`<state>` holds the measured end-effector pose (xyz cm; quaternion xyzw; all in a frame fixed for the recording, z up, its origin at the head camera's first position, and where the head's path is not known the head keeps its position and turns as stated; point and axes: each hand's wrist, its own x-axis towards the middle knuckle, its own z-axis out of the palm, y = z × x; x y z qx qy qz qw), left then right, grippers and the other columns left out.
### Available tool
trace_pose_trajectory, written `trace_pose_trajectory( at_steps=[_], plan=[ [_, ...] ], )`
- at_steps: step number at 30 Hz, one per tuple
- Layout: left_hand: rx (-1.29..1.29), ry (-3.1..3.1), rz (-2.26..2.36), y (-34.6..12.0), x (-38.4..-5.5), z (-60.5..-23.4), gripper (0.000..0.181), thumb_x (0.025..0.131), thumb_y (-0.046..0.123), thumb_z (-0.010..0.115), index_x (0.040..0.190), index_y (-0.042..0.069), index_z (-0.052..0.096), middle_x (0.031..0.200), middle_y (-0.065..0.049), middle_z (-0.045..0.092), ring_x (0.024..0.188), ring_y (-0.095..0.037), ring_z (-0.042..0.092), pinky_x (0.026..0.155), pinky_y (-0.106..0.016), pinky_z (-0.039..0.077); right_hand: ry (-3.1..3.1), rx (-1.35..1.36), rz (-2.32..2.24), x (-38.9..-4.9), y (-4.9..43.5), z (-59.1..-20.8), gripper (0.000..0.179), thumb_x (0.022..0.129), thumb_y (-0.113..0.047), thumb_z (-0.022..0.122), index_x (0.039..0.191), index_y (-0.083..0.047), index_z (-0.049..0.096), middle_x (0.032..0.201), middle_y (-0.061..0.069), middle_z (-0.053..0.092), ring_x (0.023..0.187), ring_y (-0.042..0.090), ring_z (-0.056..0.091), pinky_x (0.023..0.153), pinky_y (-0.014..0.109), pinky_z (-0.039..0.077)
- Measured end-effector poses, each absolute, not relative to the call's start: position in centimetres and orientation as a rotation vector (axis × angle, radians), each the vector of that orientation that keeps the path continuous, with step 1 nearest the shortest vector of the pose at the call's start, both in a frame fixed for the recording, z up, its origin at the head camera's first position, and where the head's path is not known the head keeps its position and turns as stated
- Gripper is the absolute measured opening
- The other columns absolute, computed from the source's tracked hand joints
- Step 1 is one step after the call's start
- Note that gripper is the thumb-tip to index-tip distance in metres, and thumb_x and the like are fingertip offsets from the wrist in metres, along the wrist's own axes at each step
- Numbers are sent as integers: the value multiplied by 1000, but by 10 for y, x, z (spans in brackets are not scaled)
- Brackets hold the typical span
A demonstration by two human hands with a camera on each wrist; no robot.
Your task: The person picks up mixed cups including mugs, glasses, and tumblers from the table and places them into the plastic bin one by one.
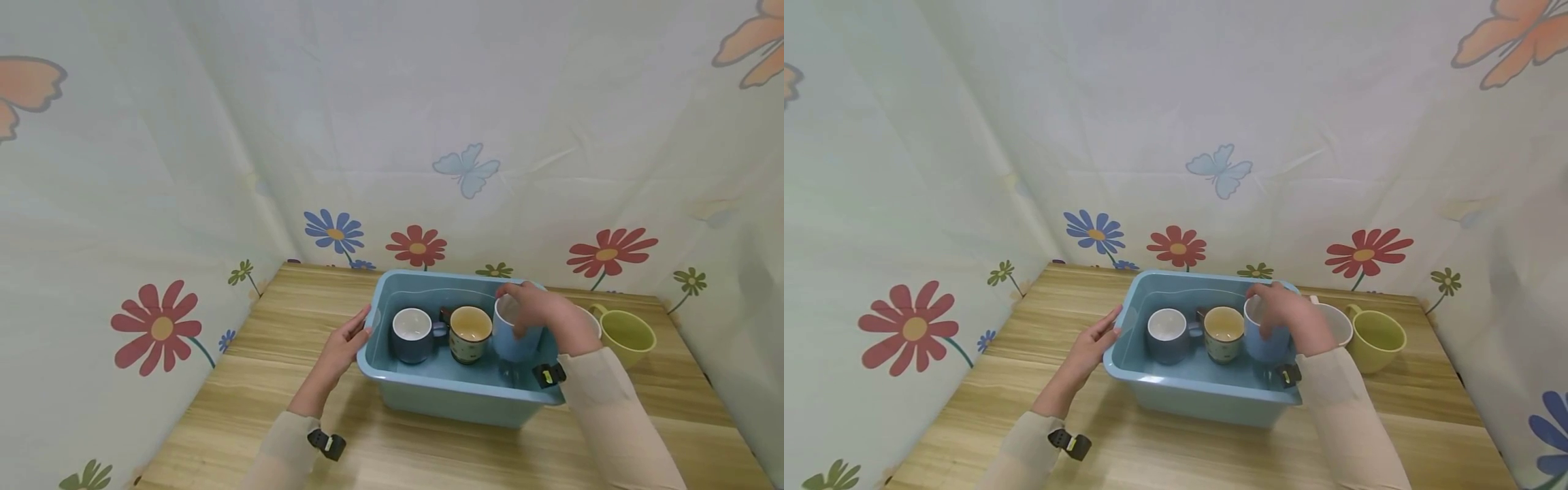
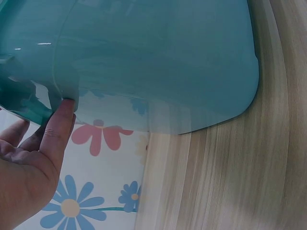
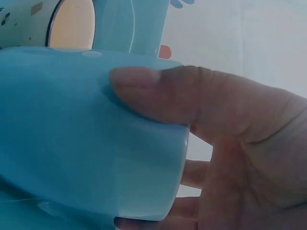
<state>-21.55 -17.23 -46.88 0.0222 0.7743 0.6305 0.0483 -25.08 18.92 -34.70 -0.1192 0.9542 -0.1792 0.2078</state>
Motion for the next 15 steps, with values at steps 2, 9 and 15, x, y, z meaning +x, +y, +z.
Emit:
trace_pose_trajectory(
  at_steps=[2, 9, 15],
  plan=[
    [70, 2369, 1913, -172, -215, -468, 55, 104, 22, 54, 157, 17, 43, 161, -17, 44, 141, -40, 53, 99, -50, 58, 2657, -325, -490, -251, 189, -348, 77, 76, -3, 82, 145, -10, 47, 143, 34, 43, 113, 47, 52, 89, 62, 57],
    [84, 2370, 1911, -173, -215, -467, 55, 104, 22, 54, 157, 16, 42, 161, -18, 42, 141, -41, 52, 98, -49, 59, 2668, -350, -474, -250, 188, -353, 76, 75, -2, 84, 143, -9, 50, 141, 32, 48, 116, 48, 51, 89, 62, 57],
    [91, 2375, 1895, -172, -214, -467, 56, 104, 21, 55, 158, 16, 41, 161, -18, 42, 144, -41, 49, 101, -50, 56, 2677, -341, -451, -250, 189, -357, 77, 74, -3, 87, 142, -11, 50, 136, 29, 52, 114, 46, 53, 89, 62, 57]
  ],
)
